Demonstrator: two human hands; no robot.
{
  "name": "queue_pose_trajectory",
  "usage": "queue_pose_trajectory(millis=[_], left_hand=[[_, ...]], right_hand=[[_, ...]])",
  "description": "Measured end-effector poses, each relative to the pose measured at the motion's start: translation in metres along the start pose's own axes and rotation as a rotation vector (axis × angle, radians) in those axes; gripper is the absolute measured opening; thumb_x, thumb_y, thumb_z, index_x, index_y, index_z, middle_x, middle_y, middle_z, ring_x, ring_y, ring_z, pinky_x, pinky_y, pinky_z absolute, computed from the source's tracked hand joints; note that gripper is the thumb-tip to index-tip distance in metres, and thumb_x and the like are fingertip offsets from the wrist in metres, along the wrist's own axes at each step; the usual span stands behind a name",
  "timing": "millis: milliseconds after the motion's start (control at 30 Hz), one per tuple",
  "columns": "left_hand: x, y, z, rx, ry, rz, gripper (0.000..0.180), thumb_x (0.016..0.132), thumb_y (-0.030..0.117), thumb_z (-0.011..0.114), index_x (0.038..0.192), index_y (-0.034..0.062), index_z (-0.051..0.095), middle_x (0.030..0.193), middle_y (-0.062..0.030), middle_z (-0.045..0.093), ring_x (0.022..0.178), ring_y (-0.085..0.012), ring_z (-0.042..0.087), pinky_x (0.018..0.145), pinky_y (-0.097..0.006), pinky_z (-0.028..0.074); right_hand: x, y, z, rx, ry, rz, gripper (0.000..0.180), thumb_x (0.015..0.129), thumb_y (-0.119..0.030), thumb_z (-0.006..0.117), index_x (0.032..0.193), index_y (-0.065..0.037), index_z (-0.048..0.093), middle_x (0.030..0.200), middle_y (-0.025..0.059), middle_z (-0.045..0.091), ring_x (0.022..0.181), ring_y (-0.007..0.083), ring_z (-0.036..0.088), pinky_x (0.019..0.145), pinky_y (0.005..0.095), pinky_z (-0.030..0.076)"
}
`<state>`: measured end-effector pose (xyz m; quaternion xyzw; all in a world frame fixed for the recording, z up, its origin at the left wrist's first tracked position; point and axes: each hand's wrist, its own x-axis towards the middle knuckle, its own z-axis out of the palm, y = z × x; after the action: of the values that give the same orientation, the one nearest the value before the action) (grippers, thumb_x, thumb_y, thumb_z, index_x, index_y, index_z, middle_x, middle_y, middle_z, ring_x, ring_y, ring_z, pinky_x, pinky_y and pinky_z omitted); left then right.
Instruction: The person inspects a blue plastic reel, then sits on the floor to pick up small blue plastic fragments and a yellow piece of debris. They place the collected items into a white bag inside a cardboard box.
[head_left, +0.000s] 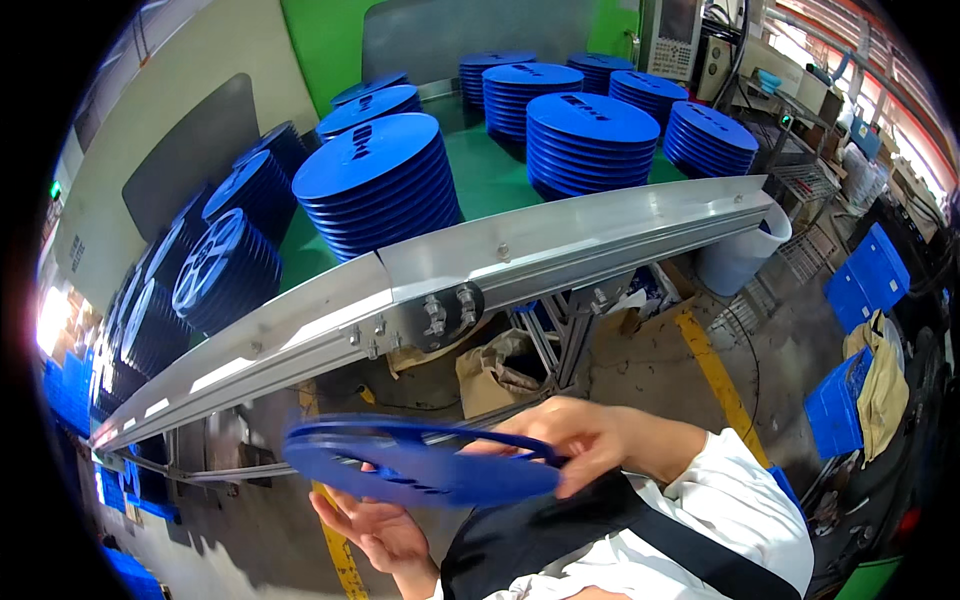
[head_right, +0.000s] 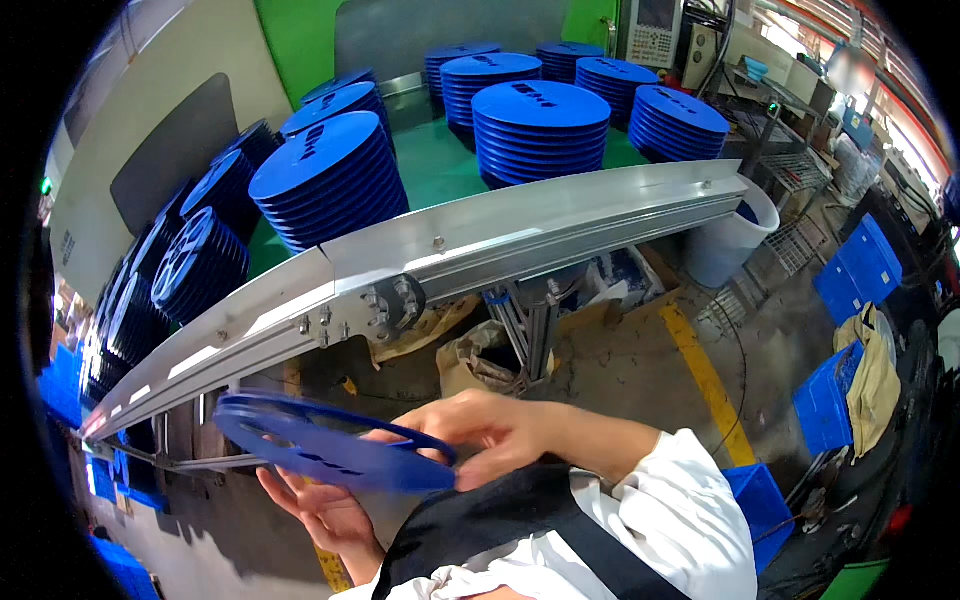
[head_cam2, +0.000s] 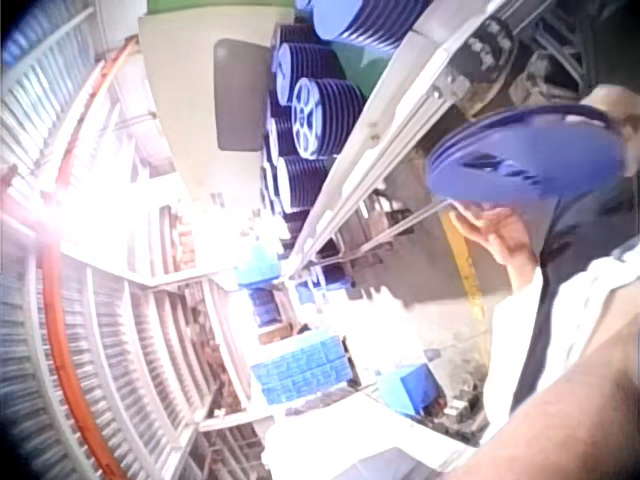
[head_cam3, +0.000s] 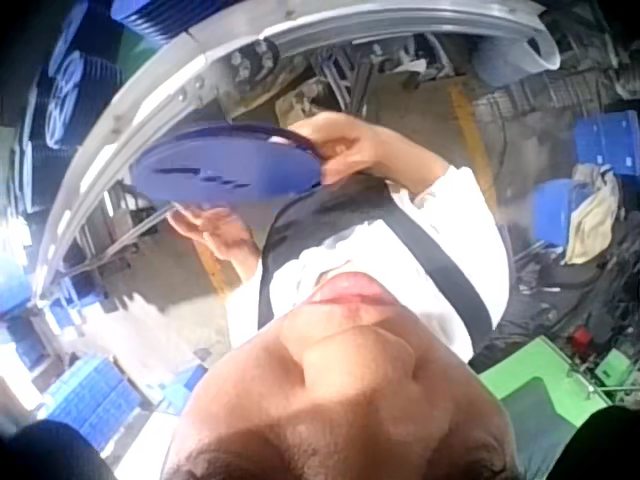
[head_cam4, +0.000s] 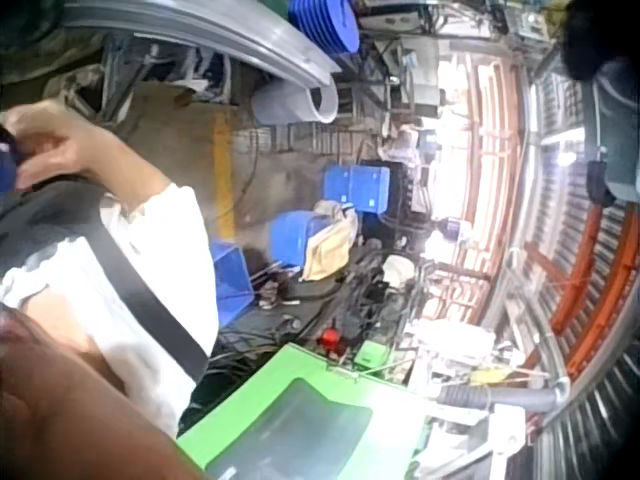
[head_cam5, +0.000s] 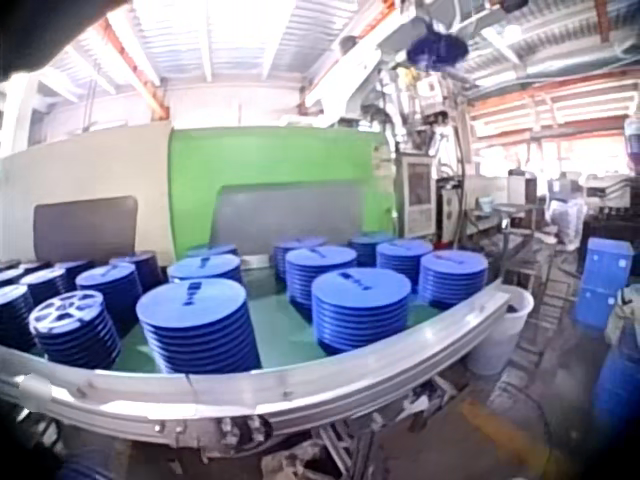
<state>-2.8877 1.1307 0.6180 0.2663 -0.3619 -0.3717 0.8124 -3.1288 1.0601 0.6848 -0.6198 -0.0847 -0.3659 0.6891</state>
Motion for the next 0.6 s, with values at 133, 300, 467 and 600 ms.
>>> queue_pose_trajectory(millis=[133,300,467,600], left_hand=[[0.017,-0.01,0.012,-0.134,-0.148,-0.06,0.075,0.085,0.032,0.057,0.145,0.0175,0.015,0.149,-0.014,0.02,0.119,-0.0308,0.048,0.093,-0.042,0.047],[0.021,-0.018,-0.007,-0.126,-0.192,-0.16,0.073,0.086,0.031,0.056,0.145,0.0133,0.016,0.146,-0.0178,0.024,0.113,-0.0321,0.053,0.092,-0.043,0.048],[0.021,-0.032,-0.016,-0.128,-0.238,-0.269,0.068,0.087,0.033,0.055,0.142,0.0073,0.024,0.142,-0.0181,0.034,0.106,-0.0307,0.056,0.093,-0.043,0.046],[0.022,-0.044,-0.024,-0.159,-0.27,-0.306,0.065,0.087,0.033,0.055,0.14,0.0056,0.029,0.136,-0.0171,0.042,0.105,-0.0297,0.057,0.093,-0.042,0.046]], right_hand=[[-0.021,-0.084,-0.011,-0.446,0.01,-0.333,0.059,0.079,-0.012,0.067,0.134,-0.008,0.042,0.135,0.0239,0.041,0.126,0.0386,0.04,0.101,0.0484,0.035],[-0.063,-0.151,-0.004,-1.086,0.592,-0.749,0.061,0.081,-0.007,0.061,0.137,-0.006,0.036,0.135,0.0163,0.041,0.119,0.0335,0.046,0.098,0.0488,0.04],[0.037,-0.199,-0.035,-2.304,0.605,-0.253,0.02,0.078,-0.009,0.065,0.093,0.0,0.054,0.134,0.0156,0.048,0.121,0.0308,0.046,0.097,0.036,0.039],[0.069,-0.211,-0.104,-2.236,0.427,0.184,0.022,0.083,-0.013,0.06,0.1,-0.002,0.053,0.132,0.0111,0.05,0.115,0.0288,0.05,0.096,0.0351,0.039]])
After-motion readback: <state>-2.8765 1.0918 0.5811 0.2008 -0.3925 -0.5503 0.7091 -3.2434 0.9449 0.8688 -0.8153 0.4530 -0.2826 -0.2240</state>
